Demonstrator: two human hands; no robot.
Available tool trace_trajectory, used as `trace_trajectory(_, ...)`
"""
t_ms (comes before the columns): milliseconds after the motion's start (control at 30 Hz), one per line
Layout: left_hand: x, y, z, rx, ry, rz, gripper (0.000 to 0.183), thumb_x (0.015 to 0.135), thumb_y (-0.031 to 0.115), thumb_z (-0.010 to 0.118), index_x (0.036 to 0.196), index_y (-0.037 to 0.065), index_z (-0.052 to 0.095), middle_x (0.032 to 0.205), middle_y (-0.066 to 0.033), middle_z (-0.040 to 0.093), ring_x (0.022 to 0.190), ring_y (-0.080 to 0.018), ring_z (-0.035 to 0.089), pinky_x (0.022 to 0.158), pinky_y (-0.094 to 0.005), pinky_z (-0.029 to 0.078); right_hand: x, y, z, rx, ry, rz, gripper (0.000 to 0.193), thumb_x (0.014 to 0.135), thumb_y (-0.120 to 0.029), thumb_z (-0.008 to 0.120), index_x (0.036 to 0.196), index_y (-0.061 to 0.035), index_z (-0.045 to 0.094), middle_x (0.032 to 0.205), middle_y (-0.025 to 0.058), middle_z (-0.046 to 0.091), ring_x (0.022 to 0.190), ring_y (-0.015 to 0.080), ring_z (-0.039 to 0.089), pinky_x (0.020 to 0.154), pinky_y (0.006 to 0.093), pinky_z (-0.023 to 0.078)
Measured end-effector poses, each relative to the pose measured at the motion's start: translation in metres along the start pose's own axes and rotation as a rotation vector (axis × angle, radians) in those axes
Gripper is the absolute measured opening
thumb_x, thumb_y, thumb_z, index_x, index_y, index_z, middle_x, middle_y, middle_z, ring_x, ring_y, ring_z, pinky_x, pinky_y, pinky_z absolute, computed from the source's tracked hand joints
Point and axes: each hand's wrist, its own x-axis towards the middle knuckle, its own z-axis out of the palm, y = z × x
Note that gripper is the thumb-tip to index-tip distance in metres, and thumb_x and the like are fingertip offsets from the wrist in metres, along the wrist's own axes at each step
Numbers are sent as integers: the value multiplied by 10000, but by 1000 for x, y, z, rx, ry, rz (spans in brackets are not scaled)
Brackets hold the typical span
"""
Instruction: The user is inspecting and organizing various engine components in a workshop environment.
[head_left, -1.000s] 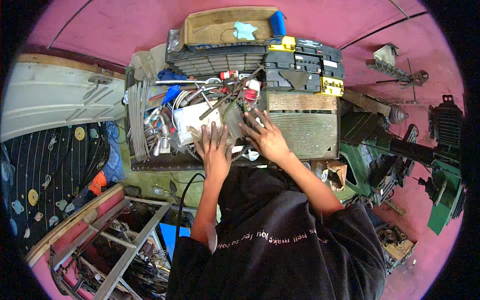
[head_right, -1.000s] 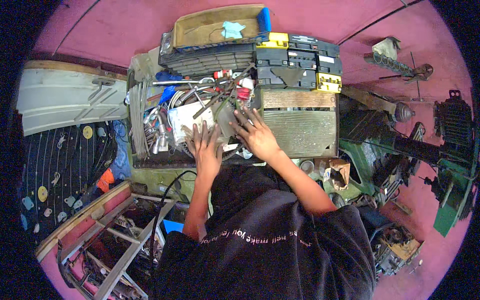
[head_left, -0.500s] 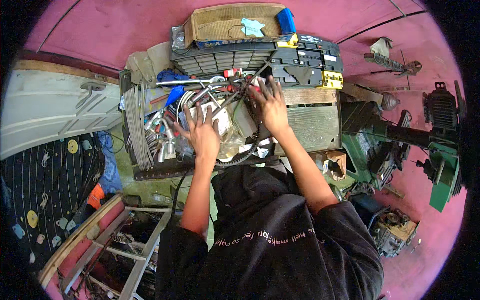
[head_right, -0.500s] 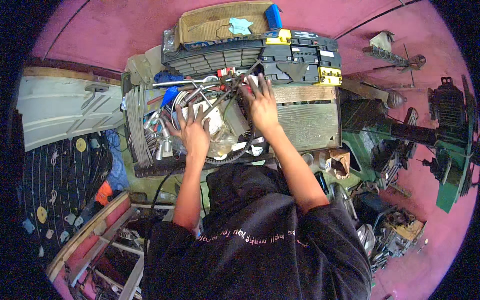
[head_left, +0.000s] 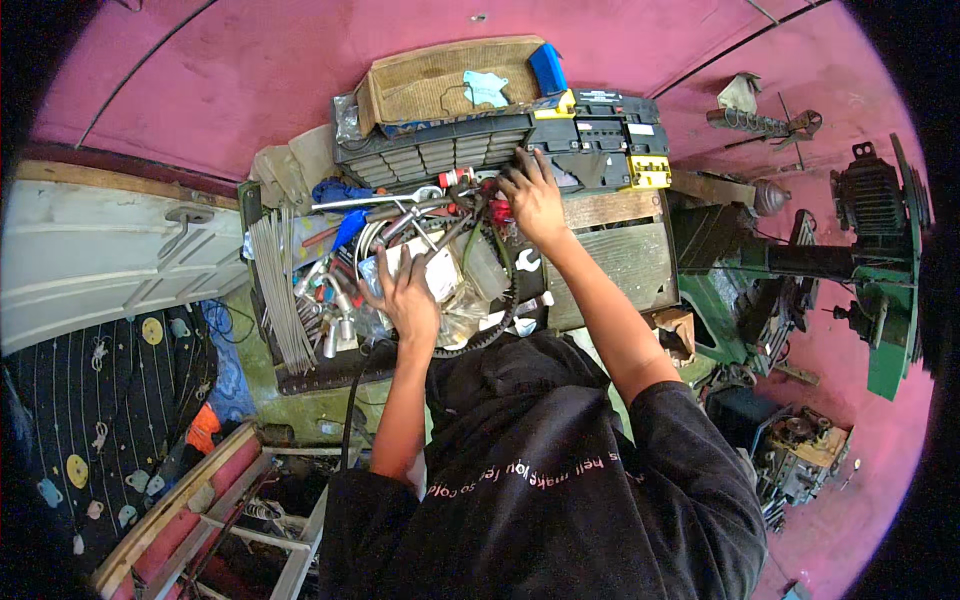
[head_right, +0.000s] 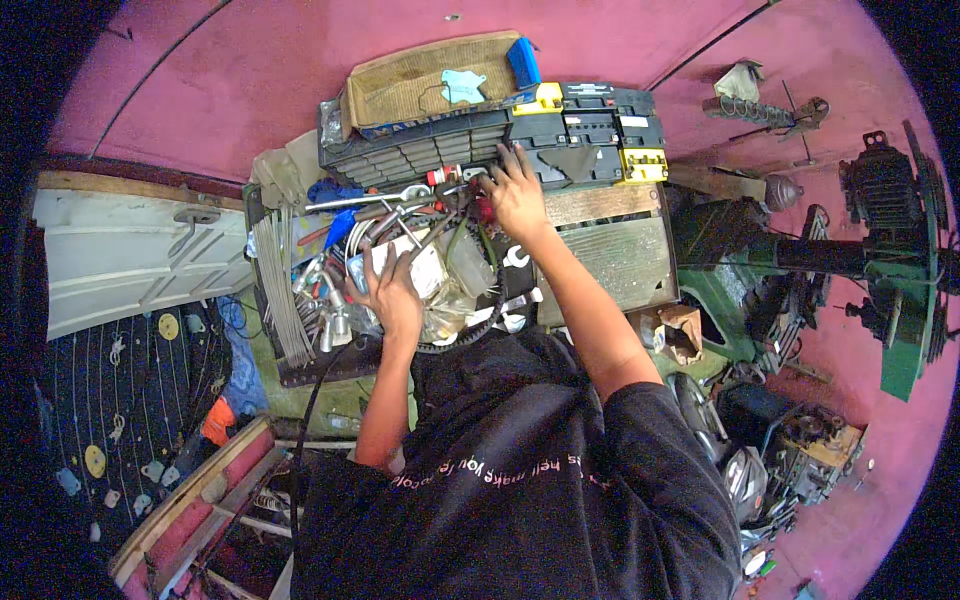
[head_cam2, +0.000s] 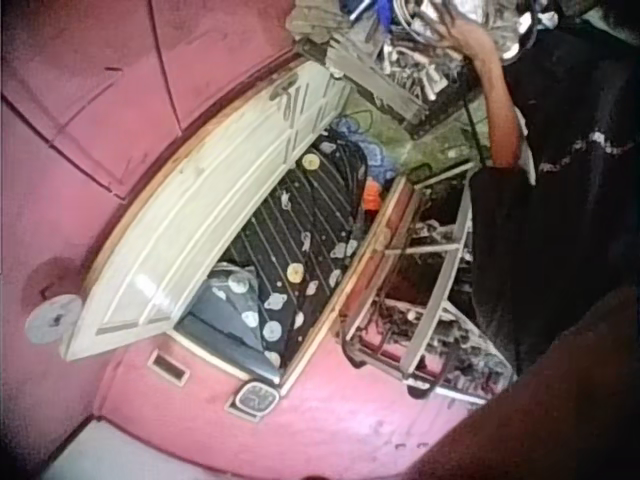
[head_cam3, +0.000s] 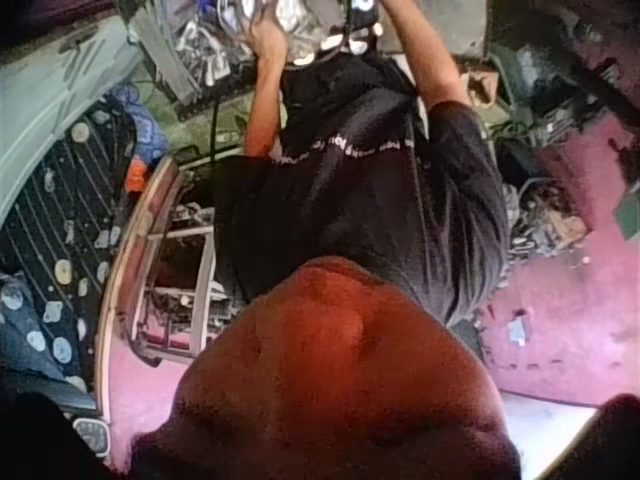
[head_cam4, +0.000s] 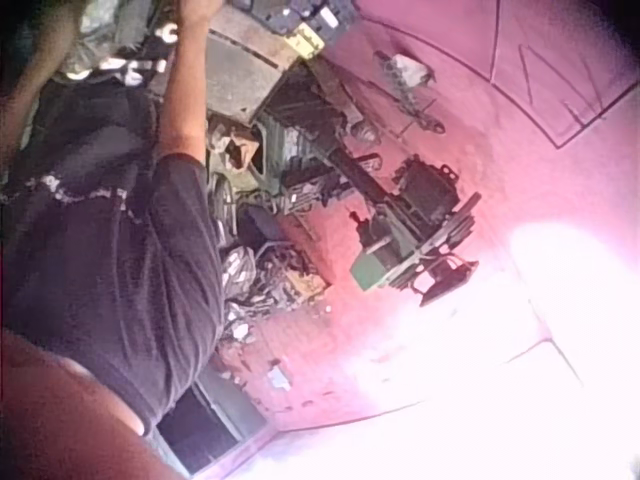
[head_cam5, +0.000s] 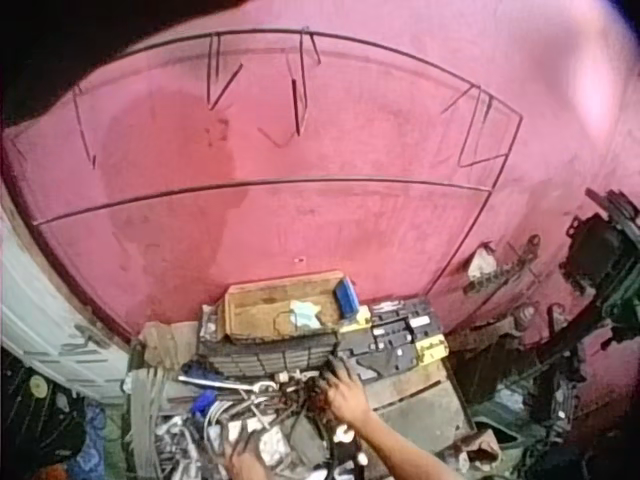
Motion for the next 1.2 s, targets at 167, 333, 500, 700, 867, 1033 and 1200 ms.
trace_trajectory(167, -5, 1, -5, 1, 11, -27, 320, 933, 76, 641, 1216, 152, 771, 1331, -8, 748, 1564, -270, 353, 1207, -689, 77, -16, 9, 3, 42, 24, -92, 289, 922, -173, 604, 1159, -114, 759, 1213, 104, 710, 1351, 334, 548, 1303, 553, 238)
trace_trajectory(333, -1, 5, -16, -32, 62, -46, 258, 965, 109, 634, 1157, 152, 802, 1191, -13, 790, 1409, -263, 487, 1137, -645, 207, -31, 8, -2, -13, 53, -135, 303, 919, -172, 558, 1147, -78, 734, 1150, 124, 706, 1307, 335, 550, 1318, 568, 197)
trace_trajectory(500, -1, 7, -19, -46, 17, -61, 286, 902, 59, 644, 1127, 136, 802, 1120, -69, 783, 1324, -290, 528, 1116, -625, 239, -38, 1, -12, -94, -221, -152, 320, 960, -155, 537, 1196, -34, 715, 1067, 141, 696, 1273, 345, 560, 1300, 633, 176)
trace_trajectory(700, 7, 13, -22, 54, -82, -83, 345, 837, 24, 651, 1143, 91, 797, 1215, -141, 723, 1305, -354, 528, 1117, -695, 254, -38, 4, -4, -37, -203, -140, 233, 940, -144, 560, 993, -29, 755, 994, 149, 706, 1228, 356, 579, 1272, 693, 171)
trace_trajectory(867, 8, 9, -22, 38, -104, -17, 353, 856, 28, 632, 1163, 94, 792, 1225, -117, 722, 1325, -342, 510, 1113, -659, 254, -32, 17, -1, 178, -175, -81, 213, 854, -115, 572, 932, -32, 751, 896, 155, 719, 1138, 355, 629, 1250, 730, 155)
trace_trajectory(1033, 3, 8, -26, 63, -52, -10, 371, 851, 22, 628, 1181, 91, 781, 1206, -119, 733, 1316, -332, 518, 1111, -612, 264, -21, 17, -26, 197, -175, -81, 243, 827, -108, 691, 1050, -130, 786, 976, 126, 733, 1189, 339, 604, 1239, 712, 165)
trace_trajectory(1200, -4, 6, -33, 0, -62, -42, 395, 812, 12, 654, 1179, 91, 777, 1181, -133, 745, 1303, -323, 533, 1112, -588, 273, -6, 14, -59, 152, -208, -147, 159, 844, -128, 684, 951, -128, 801, 949, 107, 721, 1179, 320, 595, 1245, 702, 176)
